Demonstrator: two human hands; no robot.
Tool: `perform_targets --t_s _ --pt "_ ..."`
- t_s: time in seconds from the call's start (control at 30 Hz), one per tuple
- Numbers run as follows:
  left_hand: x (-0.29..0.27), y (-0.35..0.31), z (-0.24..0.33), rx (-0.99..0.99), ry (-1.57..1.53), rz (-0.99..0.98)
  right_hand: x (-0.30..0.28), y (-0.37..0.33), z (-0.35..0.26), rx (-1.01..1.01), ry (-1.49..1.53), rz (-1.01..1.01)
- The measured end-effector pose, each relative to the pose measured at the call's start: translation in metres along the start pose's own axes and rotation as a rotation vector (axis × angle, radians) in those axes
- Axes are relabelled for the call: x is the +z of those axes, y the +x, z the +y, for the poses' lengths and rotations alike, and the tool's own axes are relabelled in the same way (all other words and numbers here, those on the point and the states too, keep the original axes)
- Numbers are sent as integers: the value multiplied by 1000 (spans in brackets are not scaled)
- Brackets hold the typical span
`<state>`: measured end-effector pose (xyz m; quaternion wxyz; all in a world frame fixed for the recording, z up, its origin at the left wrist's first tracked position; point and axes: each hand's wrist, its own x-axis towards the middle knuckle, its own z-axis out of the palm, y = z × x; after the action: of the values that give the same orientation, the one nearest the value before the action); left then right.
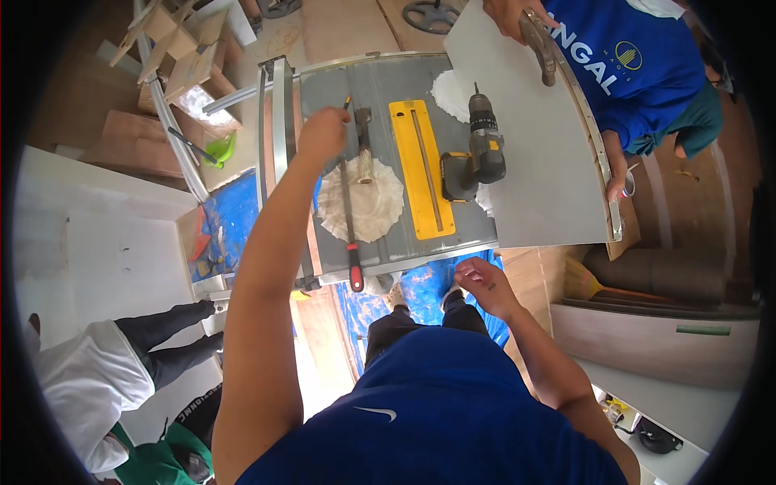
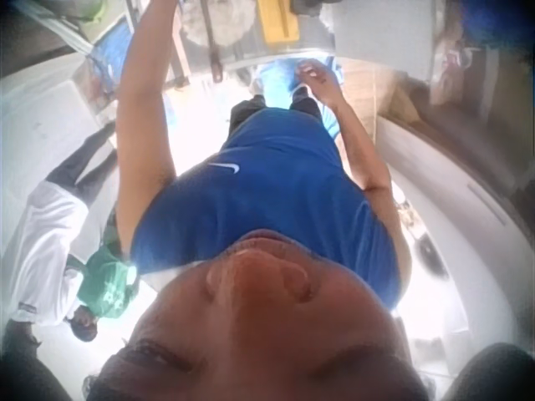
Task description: The person uses a cordless drill to fasten a metal frame onto a white cabinet door. They then pick up a hammer and a small white plastic piece, and later assist in positioning another white panel on a workbench.
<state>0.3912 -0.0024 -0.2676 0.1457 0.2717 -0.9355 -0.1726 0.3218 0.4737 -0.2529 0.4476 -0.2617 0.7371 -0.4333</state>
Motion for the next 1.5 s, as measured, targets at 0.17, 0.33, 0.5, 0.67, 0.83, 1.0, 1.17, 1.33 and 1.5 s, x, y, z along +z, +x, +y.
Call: perform_targets --t_s 0.17,0.33,0.5,0.67,0.83,1.0,1.17,1.33,1.5 --pt "34 -14 17 -213 49 -253 19 3 -11 46 -80 -105" --pt "32 -21 55 -303 -17 -203 24 4 -17 11 -16 -46" --pt "51 -14 58 -260 -85 -111 15 38 -31 -277 -77 467" --pt "51 -20 63 -232 -305 -34 -8 136 -62 -542 32 691" --pt "14 -61 104 -233 -595 52 -2 186 -64 -530 322 762" --pt "-5 -148 117 -281 -851 8 -13 150 -82 -540 509 669" --pt "-10 -150 129 -416 -1272 138 -1 51 -112 -406 599 413" --pt "31 -70 30 -219 -243 453 22 6 -116 -315 681 226" --pt "41 -19 -28 -389 84 156 29 -26 -96 -194 584 247"
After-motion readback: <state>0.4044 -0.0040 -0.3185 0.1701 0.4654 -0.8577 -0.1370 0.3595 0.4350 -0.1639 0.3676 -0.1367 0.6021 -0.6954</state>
